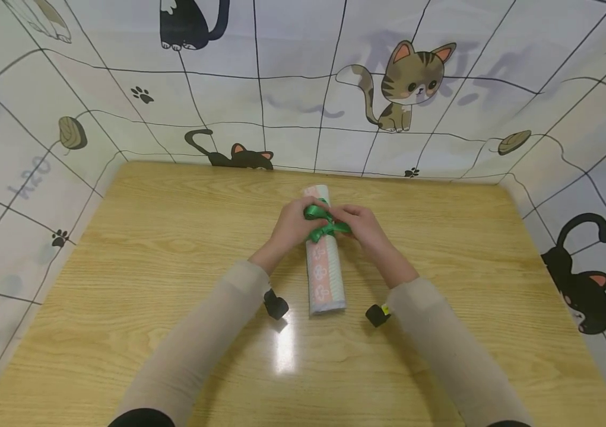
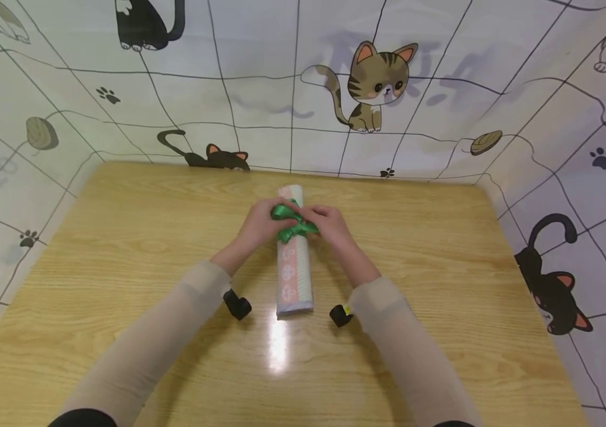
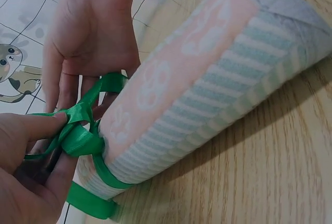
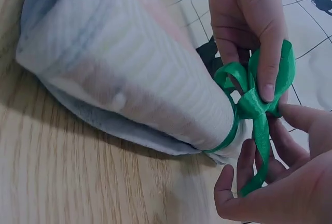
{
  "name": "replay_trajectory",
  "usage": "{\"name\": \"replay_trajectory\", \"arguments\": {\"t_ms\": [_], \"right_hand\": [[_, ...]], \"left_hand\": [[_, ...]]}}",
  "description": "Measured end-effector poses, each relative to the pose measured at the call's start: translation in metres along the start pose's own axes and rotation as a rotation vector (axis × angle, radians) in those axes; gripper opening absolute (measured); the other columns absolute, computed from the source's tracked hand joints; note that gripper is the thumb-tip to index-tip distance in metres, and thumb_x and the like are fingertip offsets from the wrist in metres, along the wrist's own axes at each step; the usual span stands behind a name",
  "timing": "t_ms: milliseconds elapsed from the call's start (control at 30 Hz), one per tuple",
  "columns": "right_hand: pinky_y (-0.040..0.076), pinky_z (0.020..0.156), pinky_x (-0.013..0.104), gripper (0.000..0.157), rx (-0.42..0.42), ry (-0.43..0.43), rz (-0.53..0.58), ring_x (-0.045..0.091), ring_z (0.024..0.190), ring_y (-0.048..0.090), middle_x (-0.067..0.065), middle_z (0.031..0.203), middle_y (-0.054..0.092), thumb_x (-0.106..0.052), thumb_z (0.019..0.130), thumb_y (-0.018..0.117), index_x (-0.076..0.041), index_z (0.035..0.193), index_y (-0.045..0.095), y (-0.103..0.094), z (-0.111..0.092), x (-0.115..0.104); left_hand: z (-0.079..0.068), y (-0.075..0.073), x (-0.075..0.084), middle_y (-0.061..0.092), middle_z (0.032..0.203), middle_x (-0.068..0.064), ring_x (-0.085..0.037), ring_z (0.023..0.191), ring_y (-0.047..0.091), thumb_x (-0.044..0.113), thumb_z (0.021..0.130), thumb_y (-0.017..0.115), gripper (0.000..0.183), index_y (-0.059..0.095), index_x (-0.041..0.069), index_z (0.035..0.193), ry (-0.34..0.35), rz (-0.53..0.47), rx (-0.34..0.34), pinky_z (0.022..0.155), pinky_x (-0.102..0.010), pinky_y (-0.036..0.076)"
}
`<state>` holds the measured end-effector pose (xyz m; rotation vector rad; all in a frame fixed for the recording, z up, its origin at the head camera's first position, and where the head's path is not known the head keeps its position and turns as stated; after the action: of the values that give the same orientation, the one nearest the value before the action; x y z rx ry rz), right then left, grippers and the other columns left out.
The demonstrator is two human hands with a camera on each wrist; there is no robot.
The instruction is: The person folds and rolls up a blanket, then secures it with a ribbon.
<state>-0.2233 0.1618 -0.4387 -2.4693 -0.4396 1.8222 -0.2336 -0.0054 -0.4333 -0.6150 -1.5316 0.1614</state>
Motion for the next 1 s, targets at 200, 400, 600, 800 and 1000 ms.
{"name": "replay_trajectory", "arguments": {"t_ms": [200,400,600,800,1000], "right_hand": [[0.046,0.098,0.038,0.028,0.021,0.053,0.15,0.006,0.092,0.057,-0.011,0.093,0.062,-0.027,0.102,0.057,-0.006,0.12,0.062,-0.003,0.002,0.002],[0.037,0.098,0.036,0.012,0.058,0.02,0.358,0.01,0.104,0.055,-0.013,0.088,0.065,-0.025,0.104,0.051,-0.021,0.096,0.059,-0.005,-0.002,0.001],[0.034,0.101,0.037,0.003,0.123,-0.008,0.536,0.006,0.094,0.053,-0.013,0.08,0.058,-0.019,0.104,0.052,-0.019,0.105,0.055,-0.009,-0.004,-0.003],[0.037,0.1,0.038,0.02,0.139,-0.184,0.201,0.007,0.097,0.053,-0.009,0.092,0.058,-0.019,0.104,0.052,-0.014,0.123,0.057,-0.015,-0.01,-0.006],[0.028,0.107,0.061,0.03,0.102,-0.591,-0.592,0.033,0.129,0.039,0.013,0.138,0.047,-0.005,0.093,0.054,-0.012,0.118,0.068,-0.013,-0.015,-0.009]], "left_hand": [[0.001,0.001,0.0,0.059,0.138,-0.012,-0.025,0.121,0.059,0.016,0.091,0.074,0.033,0.061,0.014,0.121,-0.038,-0.006,0.006,0.099,-0.038,0.052],[0.002,-0.001,0.0,0.063,0.131,-0.01,-0.023,0.114,0.062,0.017,0.092,0.073,0.024,0.067,0.014,0.115,-0.052,0.002,-0.006,0.092,-0.034,0.055],[0.002,0.0,-0.001,0.067,0.126,-0.008,-0.019,0.104,0.062,0.017,0.093,0.071,0.018,0.074,0.012,0.11,-0.007,0.061,-0.036,0.083,-0.028,0.055],[0.001,-0.001,-0.002,0.066,0.128,-0.008,-0.02,0.109,0.06,0.017,0.093,0.071,0.017,0.074,0.013,0.109,-0.004,0.119,-0.041,0.09,-0.033,0.055],[0.002,-0.001,0.0,0.068,0.126,-0.008,-0.022,0.11,0.063,0.016,0.093,0.071,0.017,0.075,0.012,0.109,0.036,0.139,-0.075,0.094,-0.036,0.054]]}}
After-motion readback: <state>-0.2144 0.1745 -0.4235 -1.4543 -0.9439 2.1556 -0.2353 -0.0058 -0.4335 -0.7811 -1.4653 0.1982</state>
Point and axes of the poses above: each hand's wrist, its own z-axis towards the middle knuckle, its own y-axis out of the palm, x = y × z, the point moved 2 cm from there along z, towards the middle knuckle
